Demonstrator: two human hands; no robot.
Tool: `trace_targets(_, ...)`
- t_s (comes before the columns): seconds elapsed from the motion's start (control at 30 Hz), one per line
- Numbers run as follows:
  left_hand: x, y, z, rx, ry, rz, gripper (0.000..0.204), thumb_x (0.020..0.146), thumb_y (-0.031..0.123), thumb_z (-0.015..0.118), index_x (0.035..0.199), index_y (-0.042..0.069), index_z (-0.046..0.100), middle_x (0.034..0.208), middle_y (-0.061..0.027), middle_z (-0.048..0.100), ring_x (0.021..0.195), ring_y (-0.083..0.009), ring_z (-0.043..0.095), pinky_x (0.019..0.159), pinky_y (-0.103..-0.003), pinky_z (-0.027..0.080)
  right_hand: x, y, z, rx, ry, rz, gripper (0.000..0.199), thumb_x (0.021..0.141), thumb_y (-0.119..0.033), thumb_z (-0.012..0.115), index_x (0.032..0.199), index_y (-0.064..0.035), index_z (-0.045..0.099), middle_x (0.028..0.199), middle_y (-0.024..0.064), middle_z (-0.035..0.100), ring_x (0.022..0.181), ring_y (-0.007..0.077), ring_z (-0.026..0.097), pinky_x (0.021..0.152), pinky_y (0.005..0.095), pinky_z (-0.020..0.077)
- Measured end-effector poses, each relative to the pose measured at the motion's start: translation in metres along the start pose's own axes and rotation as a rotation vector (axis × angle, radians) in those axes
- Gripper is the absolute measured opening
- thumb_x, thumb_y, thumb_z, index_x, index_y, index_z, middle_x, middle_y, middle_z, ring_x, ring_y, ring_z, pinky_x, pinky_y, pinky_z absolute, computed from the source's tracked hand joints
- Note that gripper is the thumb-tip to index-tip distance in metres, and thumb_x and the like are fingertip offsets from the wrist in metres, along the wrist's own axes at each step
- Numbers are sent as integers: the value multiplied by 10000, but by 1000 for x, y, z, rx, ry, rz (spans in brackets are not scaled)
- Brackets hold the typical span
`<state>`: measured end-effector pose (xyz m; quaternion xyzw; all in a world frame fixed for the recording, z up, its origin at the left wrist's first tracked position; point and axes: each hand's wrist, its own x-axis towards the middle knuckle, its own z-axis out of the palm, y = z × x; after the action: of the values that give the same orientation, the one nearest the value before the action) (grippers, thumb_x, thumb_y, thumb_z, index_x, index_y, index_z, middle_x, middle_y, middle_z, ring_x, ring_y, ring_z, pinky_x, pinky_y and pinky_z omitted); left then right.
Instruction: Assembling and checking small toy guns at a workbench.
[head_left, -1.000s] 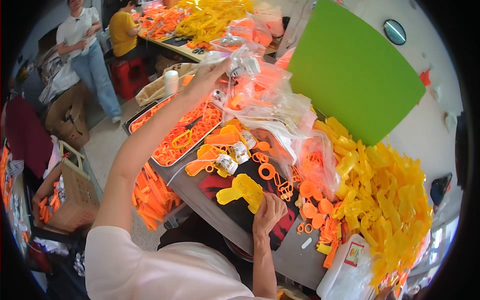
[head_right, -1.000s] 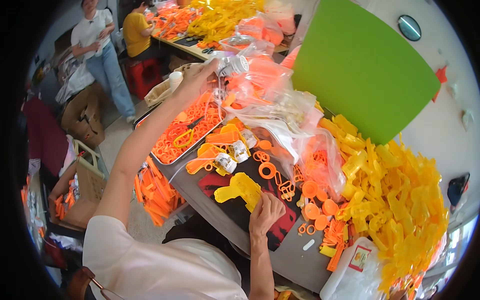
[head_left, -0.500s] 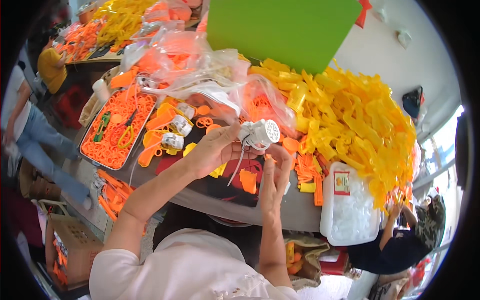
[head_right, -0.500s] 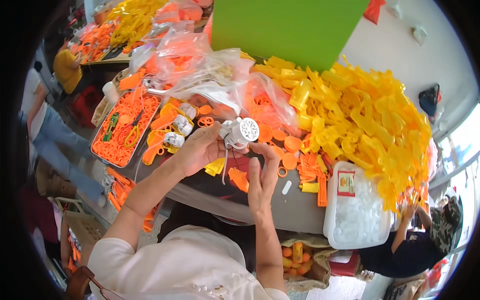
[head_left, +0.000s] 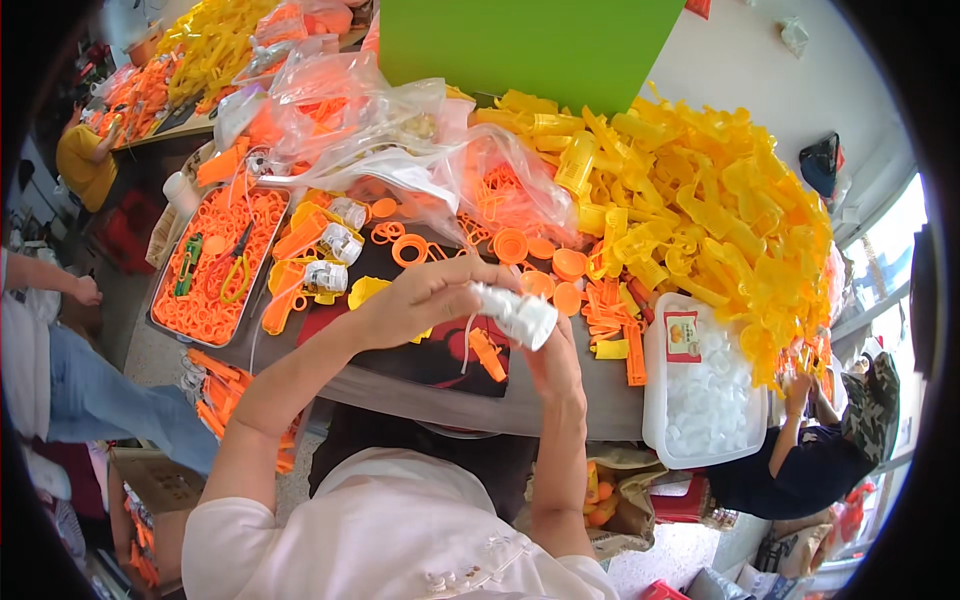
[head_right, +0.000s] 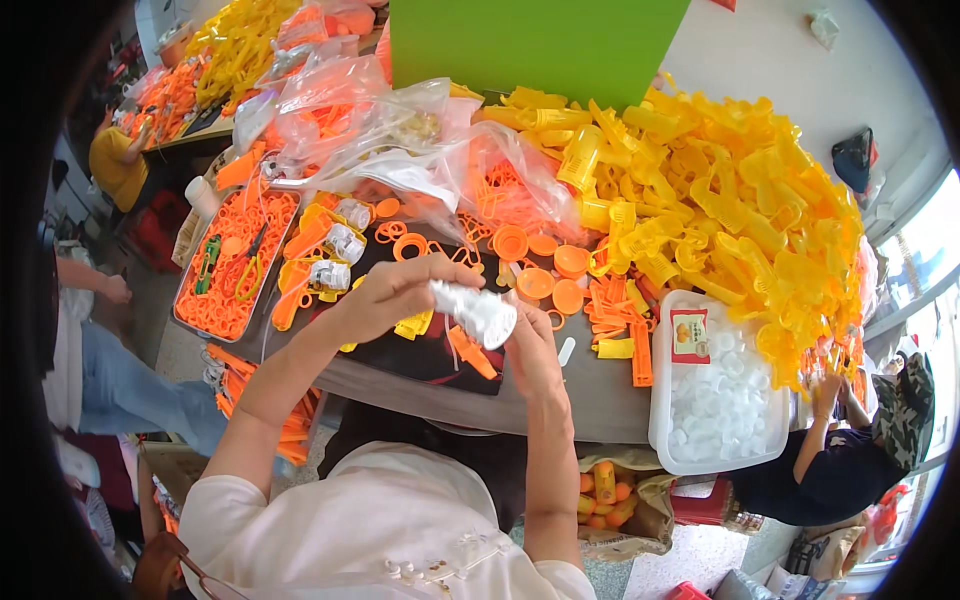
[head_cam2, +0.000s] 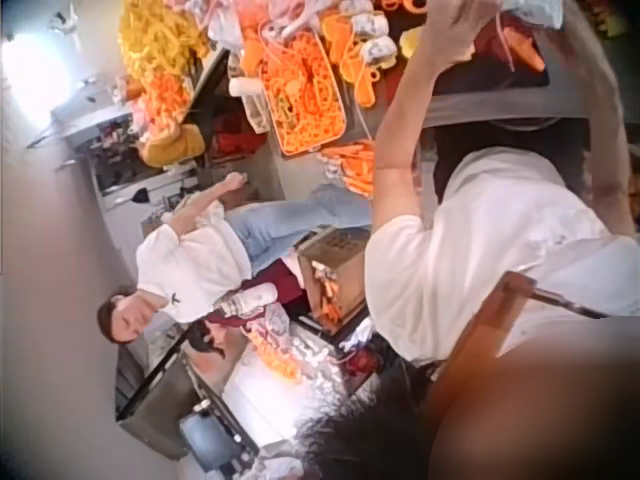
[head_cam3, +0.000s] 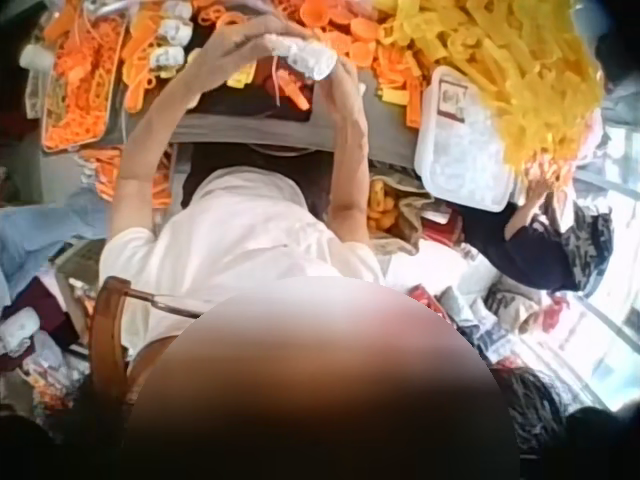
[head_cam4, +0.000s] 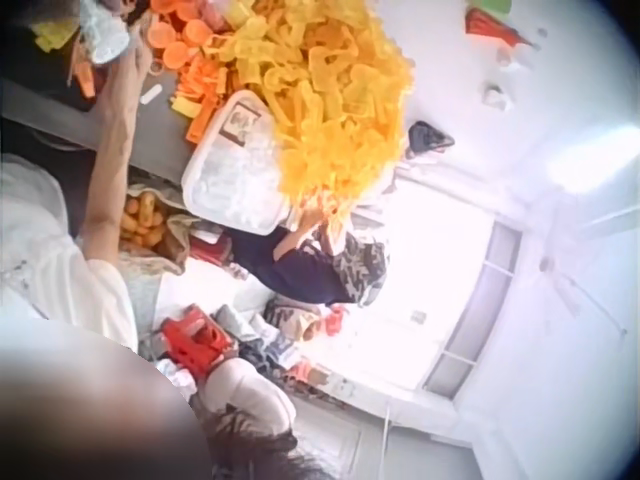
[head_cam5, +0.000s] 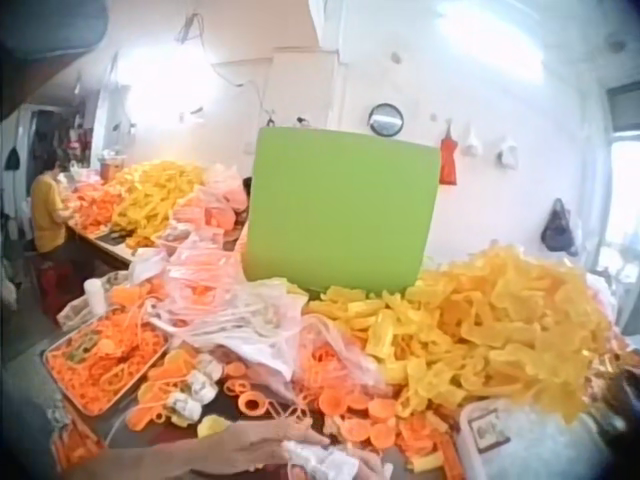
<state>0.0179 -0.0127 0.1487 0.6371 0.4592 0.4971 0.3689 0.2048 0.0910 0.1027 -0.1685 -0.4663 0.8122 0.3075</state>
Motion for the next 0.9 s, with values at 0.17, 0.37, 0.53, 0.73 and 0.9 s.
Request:
trace_targets(0.17, -8, 2, 15, 655, -56, 427, 522, 822, 330, 706, 1272, 81, 620, 1179, -48, 594, 1142, -261, 510, 1005, -407, 396, 3, 2, -20, 53, -94, 34, 174, 990, -181, 577, 977, -21, 645, 934, 56, 680, 860, 125, 645, 736, 265, 511)
trace_targets(0.37, -7, 5, 14, 590, 181, 421, 402, 776, 210, 770, 1155, 108, 681, 1018, -45, 609, 969, -263, 583, 857, -378, 455, 1, -7, -8, -137, -224, -102, 177, 1005, -163, 544, 1011, -16, 643, 986, 36, 643, 879, 105, 563, 814, 270, 442)
trace_targets(0.53, 21, -6, 6, 502, 233, 509, 252, 786, 132, 770, 1025, 93, 700, 1005, -49, 616, 928, -234, 574, 814, -348, 466, 13, -5, -5, -279, -214, -48, 248, 1013, -183, 518, 1153, -4, 617, 1109, 66, 630, 1009, 145, 591, 923, 324, 453)
trace_targets(0.73, 24, 10, 3, 428, 243, 434, 168, 807, 144, 769, 926, 70, 677, 1019, -47, 628, 965, -224, 585, 830, -346, 473, 10, -17, 13, -204, -252, -130, 254, 1014, -182, 528, 1171, 9, 582, 1142, 94, 618, 1024, 180, 617, 920, 340, 477)
trace_targets(0.9, 18, 13, 3, 418, 294, 382, 187, 839, 216, 743, 866, 57, 647, 1020, -45, 634, 993, -248, 585, 881, -379, 444, 3, -1, 25, -311, -126, -281, 133, 986, -129, 576, 1034, -7, 599, 849, 97, 671, 806, 174, 661, 852, 342, 520)
